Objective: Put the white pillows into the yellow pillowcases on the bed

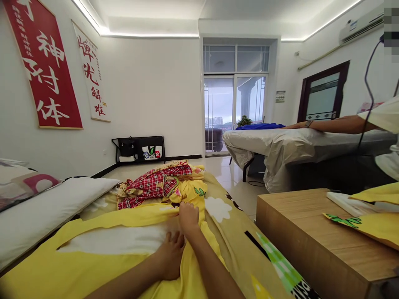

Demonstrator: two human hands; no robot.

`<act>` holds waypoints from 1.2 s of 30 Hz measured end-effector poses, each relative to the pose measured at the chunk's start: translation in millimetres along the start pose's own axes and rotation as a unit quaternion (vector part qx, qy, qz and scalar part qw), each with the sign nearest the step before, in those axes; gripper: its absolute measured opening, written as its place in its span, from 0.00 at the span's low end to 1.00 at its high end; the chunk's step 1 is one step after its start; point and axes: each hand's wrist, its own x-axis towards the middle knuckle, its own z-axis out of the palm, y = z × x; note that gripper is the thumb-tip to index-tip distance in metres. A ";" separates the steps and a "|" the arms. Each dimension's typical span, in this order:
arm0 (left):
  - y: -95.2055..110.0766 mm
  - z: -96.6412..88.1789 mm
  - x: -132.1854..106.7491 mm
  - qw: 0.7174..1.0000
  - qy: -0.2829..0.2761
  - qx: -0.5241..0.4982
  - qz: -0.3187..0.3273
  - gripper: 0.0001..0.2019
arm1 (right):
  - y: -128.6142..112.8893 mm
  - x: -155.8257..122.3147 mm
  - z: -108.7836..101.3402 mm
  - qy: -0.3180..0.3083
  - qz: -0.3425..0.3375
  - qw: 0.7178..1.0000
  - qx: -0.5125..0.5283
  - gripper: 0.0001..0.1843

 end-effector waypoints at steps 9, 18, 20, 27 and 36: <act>-25.1 -47.9 53.8 0.995 -0.083 -0.008 -0.055 0.14 | 32.0 22.3 5.5 -0.018 0.009 0.997 0.081 0.19; -19.1 7.9 82.6 0.987 0.125 -0.044 -0.089 0.15 | 42.4 17.8 -12.4 0.008 0.066 0.997 0.039 0.19; -22.1 14.9 81.9 0.979 0.168 -0.055 -0.099 0.19 | 40.7 17.8 -12.0 0.030 0.091 0.995 0.028 0.20; -35.5 28.5 88.4 0.971 0.182 -0.106 -0.113 0.34 | 43.0 21.3 -10.3 0.052 0.115 0.991 0.037 0.22; -34.9 -2.1 104.2 0.976 0.162 -0.144 -0.037 0.16 | 48.1 24.6 -11.6 0.044 0.113 0.990 0.070 0.21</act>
